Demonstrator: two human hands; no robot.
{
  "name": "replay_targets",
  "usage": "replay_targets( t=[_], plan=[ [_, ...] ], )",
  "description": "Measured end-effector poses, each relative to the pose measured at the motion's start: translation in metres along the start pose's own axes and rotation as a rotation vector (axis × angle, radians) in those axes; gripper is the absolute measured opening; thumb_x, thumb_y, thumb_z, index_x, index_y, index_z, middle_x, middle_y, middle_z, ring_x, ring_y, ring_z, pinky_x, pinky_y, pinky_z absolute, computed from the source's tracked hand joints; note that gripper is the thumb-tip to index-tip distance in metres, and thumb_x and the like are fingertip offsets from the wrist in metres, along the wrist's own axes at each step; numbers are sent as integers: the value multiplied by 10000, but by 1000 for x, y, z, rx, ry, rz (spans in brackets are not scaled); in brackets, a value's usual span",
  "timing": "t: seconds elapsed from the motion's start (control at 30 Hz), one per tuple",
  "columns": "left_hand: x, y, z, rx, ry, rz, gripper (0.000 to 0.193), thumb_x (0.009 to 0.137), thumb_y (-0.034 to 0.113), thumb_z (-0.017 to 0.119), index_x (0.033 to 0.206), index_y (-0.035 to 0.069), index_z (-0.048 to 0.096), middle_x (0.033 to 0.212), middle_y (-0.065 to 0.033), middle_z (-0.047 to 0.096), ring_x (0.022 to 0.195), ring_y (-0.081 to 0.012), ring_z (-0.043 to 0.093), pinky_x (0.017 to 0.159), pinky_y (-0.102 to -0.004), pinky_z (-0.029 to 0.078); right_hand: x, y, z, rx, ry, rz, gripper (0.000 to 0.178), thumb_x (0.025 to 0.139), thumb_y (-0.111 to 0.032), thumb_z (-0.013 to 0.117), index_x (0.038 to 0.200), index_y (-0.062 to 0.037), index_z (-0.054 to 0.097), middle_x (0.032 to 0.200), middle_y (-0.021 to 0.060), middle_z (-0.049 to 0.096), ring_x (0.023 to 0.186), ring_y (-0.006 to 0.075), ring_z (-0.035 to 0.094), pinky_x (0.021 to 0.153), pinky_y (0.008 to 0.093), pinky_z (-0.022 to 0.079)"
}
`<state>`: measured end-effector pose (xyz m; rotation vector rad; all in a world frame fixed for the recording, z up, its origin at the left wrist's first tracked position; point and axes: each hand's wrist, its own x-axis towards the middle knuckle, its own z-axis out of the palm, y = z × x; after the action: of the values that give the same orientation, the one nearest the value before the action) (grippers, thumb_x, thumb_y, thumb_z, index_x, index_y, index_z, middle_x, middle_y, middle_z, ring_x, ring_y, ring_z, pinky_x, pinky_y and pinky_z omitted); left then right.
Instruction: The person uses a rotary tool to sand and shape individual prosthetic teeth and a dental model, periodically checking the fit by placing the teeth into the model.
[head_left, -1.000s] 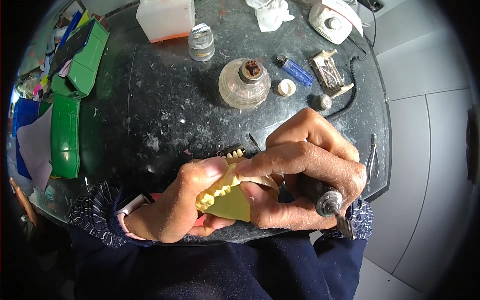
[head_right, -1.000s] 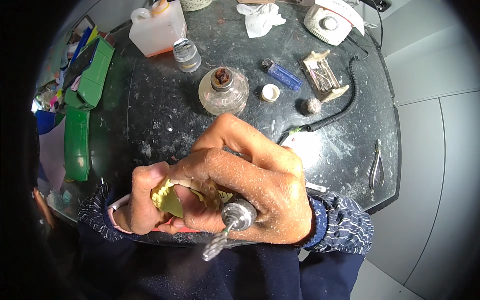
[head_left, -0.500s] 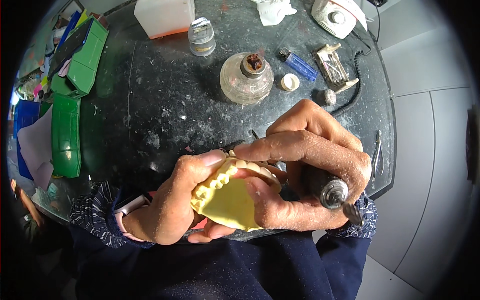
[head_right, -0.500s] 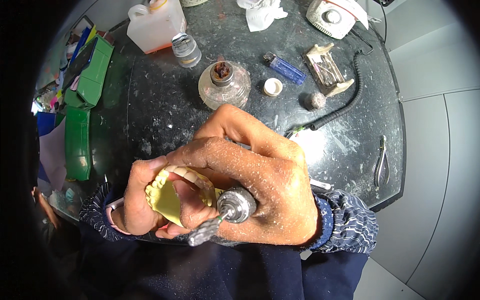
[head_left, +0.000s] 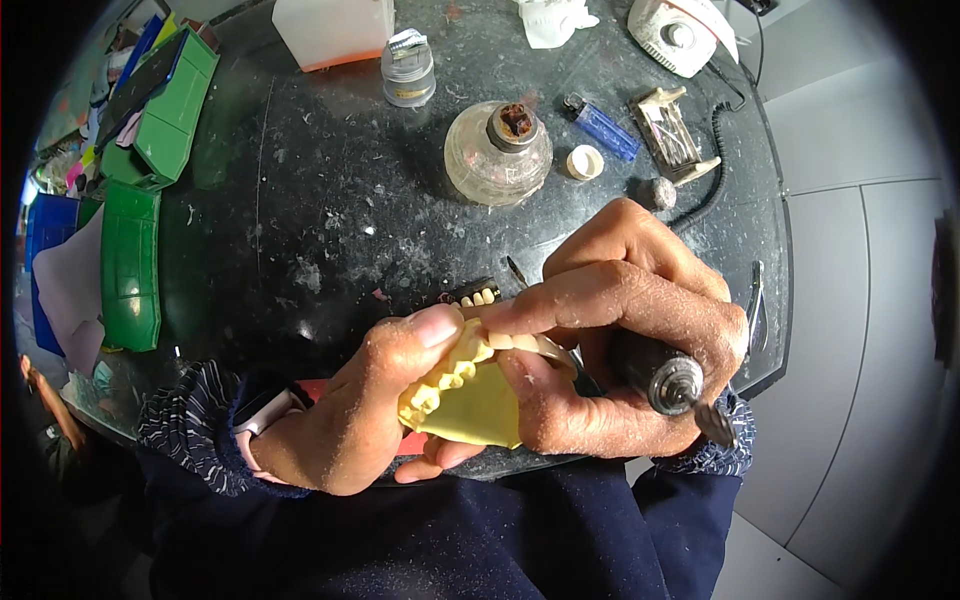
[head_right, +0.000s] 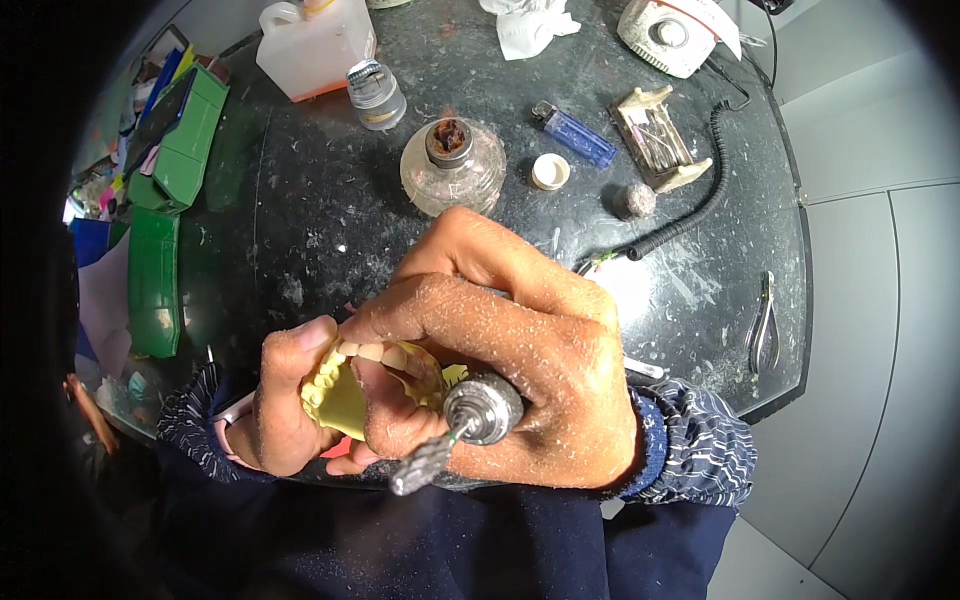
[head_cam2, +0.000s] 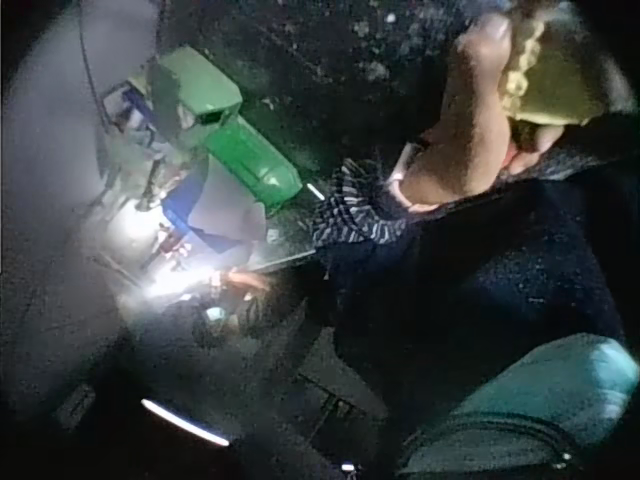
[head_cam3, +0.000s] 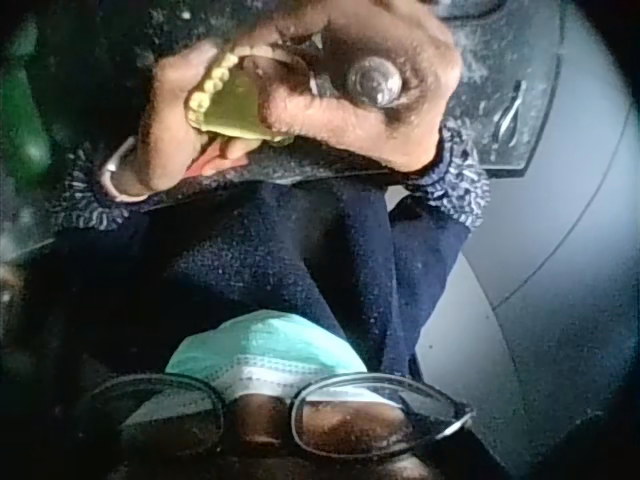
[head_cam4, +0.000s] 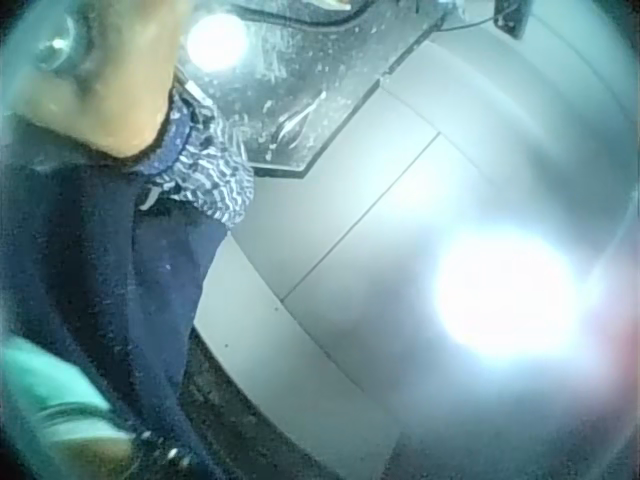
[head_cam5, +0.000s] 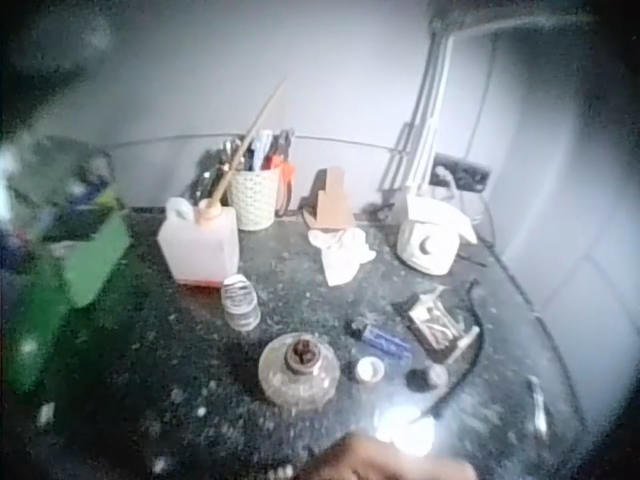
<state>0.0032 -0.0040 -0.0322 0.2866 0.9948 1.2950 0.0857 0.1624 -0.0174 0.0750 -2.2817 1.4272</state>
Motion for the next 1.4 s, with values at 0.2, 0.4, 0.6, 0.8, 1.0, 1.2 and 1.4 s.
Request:
replay_targets(
  t=[0.2, 0.4, 0.6, 0.8, 1.0, 1.2, 1.4],
  plan=[
    [-1, 4, 0, 41, -17, -12, 560, 912, 477, 192, 981, 30, 522, 587, -25, 482, 456, -90, 436, 393, -211, 340, 0, -3, -1, -15, 3, -26, 255, 522, -76, 725, 774, -45, 710, 655, 63, 562, 579, 128, 540, 466, 230, 390],
    [1, -4, -1, -8, 8, 94, 564, 925, 436, 164, 1003, 15, 530, 563, -12, 486, 446, -78, 431, 405, -205, 336, 0, 0, 3, 27, -2, -1, 284, 522, -99, 701, 799, -37, 712, 654, 63, 559, 583, 133, 546, 471, 226, 393],
    [0, -1, 2, -19, 61, 51, 519, 933, 410, 164, 922, 42, 530, 548, 4, 481, 449, -69, 433, 424, -205, 343, 0, -4, -4, 4, -32, 46, 311, 522, -123, 685, 820, -37, 714, 681, 58, 554, 593, 144, 548, 507, 242, 418],
    [-1, -4, 2, -62, 106, 63, 483, 946, 382, 171, 887, 51, 518, 551, 6, 481, 456, -73, 440, 442, -202, 353, 0, 1, -5, 33, -78, 85, 293, 539, -128, 709, 821, -50, 717, 689, 58, 555, 639, 145, 552, 549, 253, 431],
    [4, -2, -2, -53, 5, 73, 499, 958, 416, 179, 991, 23, 484, 559, -26, 477, 421, -90, 422, 384, -211, 347, 1, -2, -1, 12, -51, 79, 235, 576, -48, 699, 810, -39, 713, 696, 57, 557, 636, 133, 526, 552, 247, 411],
    [-3, 14, -22, 269, 25, 186, 356, 930, 301, 501, 1168, 37, 496, 773, -15, 554, 468, -18, 472, 360, -160, 367, 3, -13, -2, -120, 29, 99, 158, 601, -32, 685, 758, -27, 705, 648, 38, 574, 630, 132, 514, 560, 249, 410],
    [-13, 7, -74, 868, 676, 499, 324, 916, 217, 540, 1159, 5, 520, 736, -44, 612, 413, -43, 488, 331, -187, 362, 2, -24, 0, -58, -26, 162, 89, 747, -28, 689, 834, -17, 678, 731, 79, 592, 659, 141, 528, 607, 259, 422]
  ],
)
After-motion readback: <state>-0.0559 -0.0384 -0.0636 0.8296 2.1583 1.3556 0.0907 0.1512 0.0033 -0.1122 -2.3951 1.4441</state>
